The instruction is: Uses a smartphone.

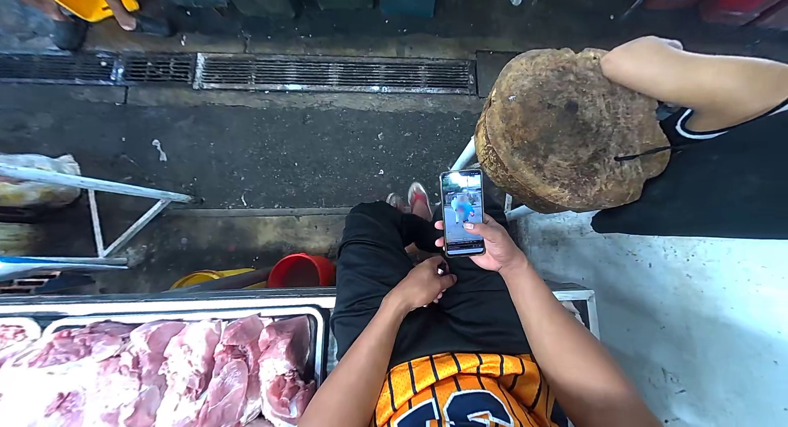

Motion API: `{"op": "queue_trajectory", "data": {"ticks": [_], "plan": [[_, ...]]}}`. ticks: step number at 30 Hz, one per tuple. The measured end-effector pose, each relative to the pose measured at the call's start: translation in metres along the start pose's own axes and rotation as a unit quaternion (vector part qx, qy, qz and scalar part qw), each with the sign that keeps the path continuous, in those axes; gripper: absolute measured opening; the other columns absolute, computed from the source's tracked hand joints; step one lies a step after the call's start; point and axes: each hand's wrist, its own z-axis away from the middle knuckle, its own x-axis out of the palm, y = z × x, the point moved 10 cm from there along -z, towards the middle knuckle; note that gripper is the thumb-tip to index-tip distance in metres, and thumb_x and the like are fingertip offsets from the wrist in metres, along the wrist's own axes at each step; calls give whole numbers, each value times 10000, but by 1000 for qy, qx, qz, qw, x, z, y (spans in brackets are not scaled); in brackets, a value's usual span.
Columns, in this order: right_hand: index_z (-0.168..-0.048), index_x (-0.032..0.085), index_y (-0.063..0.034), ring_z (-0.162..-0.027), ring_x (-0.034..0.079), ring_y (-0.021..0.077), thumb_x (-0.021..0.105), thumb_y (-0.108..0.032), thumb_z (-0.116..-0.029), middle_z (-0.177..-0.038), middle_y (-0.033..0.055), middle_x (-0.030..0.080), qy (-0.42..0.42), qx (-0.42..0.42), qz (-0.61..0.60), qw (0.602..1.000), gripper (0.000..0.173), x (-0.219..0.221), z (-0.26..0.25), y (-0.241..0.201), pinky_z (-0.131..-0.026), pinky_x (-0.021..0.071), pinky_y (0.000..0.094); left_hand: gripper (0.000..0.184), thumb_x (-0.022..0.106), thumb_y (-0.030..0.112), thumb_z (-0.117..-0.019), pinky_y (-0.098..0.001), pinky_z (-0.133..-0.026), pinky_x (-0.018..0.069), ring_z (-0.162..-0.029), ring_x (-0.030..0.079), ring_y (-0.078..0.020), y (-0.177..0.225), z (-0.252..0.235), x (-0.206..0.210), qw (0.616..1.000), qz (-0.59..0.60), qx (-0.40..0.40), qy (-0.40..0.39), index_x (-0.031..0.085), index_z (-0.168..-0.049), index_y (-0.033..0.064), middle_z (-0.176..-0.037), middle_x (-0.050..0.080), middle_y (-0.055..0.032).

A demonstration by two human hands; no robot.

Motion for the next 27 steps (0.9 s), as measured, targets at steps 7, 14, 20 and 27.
{"op": "queue_trajectory", "data": {"ticks": [7, 14, 20, 27], "plan": [[-1386, 520, -77, -1082, 678, 453, 596, -136, -983, -1247, 313, 638, 5, -3, -22, 1000, 414, -3, -2, 0, -973, 545, 591, 227, 617, 260, -1008, -290, -560, 563, -574, 613, -130, -2, -1, -3, 999, 54, 1, -7, 562, -1146, 88, -745, 600, -22], [-1384, 524, -72, -1089, 677, 452, 613, -141, -977, -1258, 311, 634, 8, -1, -12, 1000, 422, -7, -5, -2, -972, 546, 591, 241, 614, 283, -1012, -288, -565, 562, -587, 621, -128, -1, -3, -4, 999, 32, -7, -11, 566, -1161, 99, -764, 611, -24], [-1394, 504, -72, -1089, 675, 457, 616, -118, -968, -1258, 310, 633, 21, 0, -10, 1000, 443, -15, -5, -4, -972, 547, 592, 241, 606, 269, -1015, -279, -556, 554, -583, 617, -119, 1, -4, -3, 1000, 28, 3, -14, 571, -1183, 100, -759, 612, -18], [-1479, 408, -119, -1123, 662, 442, 639, -547, -956, -1311, 295, 605, 19, 21, -20, 999, 714, -20, -5, -3, -983, 551, 564, 236, 618, 255, -1010, -269, -565, 558, -580, 614, -115, -3, -7, -5, 999, 51, 6, -15, 587, -1191, 108, -764, 611, -18]]}}
